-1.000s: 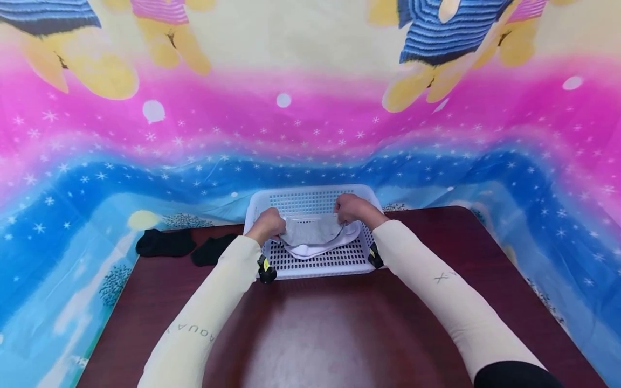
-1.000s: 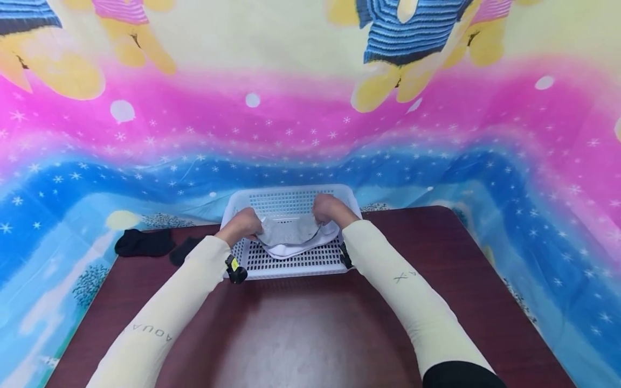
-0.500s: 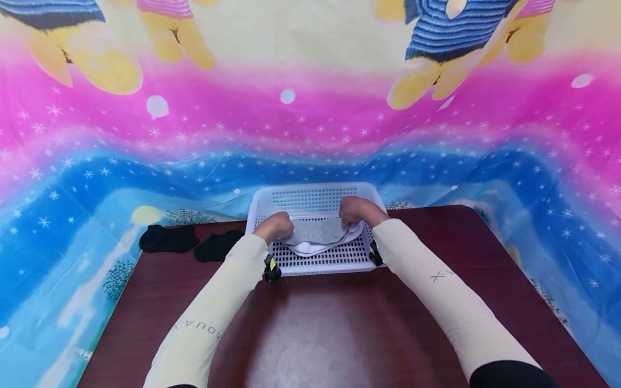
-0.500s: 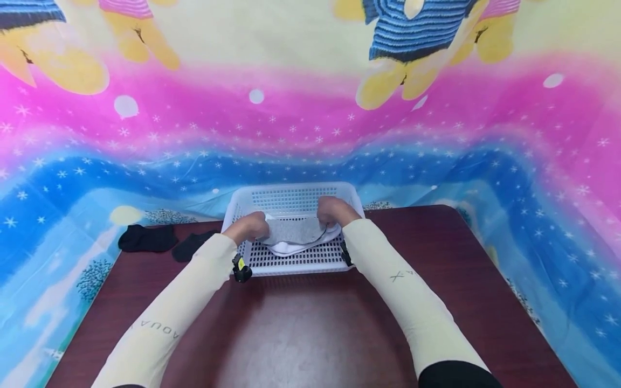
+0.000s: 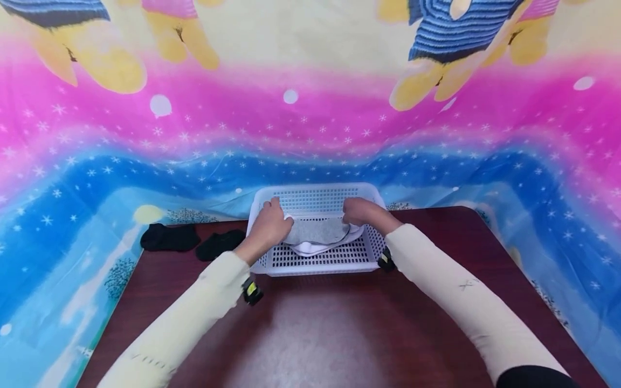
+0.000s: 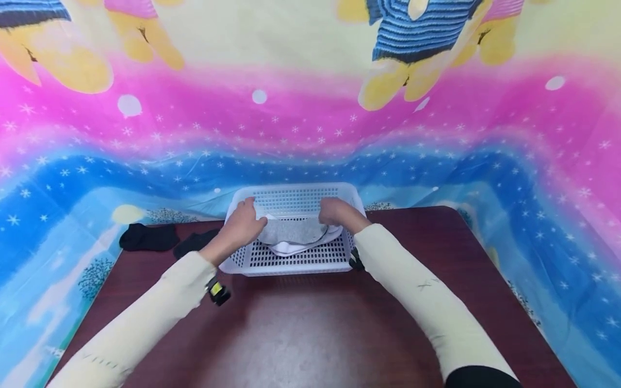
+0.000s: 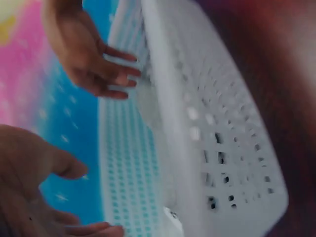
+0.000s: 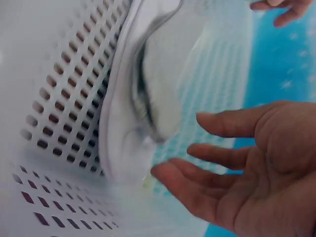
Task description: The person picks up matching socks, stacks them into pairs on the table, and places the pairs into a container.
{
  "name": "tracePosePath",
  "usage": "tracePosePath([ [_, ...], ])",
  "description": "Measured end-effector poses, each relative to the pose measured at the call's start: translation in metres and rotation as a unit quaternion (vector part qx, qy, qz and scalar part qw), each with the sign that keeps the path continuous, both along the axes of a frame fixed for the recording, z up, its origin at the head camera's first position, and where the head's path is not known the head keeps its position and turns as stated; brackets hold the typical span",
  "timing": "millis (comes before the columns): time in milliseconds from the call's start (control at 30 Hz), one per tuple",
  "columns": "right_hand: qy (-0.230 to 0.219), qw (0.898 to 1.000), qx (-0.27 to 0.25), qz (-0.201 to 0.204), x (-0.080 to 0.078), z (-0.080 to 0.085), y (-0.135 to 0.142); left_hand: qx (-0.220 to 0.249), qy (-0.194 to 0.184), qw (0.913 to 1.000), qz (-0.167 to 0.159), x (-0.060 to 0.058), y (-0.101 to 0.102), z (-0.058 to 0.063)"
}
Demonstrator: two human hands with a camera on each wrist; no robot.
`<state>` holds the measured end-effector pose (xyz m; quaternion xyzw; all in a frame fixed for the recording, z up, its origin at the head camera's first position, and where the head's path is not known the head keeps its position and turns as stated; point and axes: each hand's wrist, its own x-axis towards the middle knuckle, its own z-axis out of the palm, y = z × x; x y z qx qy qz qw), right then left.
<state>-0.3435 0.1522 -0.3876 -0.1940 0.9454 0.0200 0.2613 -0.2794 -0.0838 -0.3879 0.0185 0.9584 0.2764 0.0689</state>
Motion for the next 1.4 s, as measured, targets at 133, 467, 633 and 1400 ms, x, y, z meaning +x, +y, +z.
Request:
tracePosePath([
  [133, 0.062, 0.985, -0.135, -0.09, 0.028, 0.011, 0.005, 0.086, 0.078, 0.993, 0.023, 0.036, -0.028, 0.01],
  [467, 0.26, 0.914, -0.305, -0.058, 0.103, 0.007, 0.002, 0.172, 0.048, 0.9745, 0.135, 0.078, -0.119, -0.013],
  [633, 0.31, 0.877, -0.368, -0.005, 0.128, -0.005, -0.02, 0.159, 0.043, 0.9751, 0.149, 0.09, -0.141, -0.032],
  [1400, 0.154, 0.935, -0.304, 0.1, 0.164, -0.099, -0.213, 0.015, 0.042, 0.9872, 0.153, 0.035, -0.186, -0.09],
])
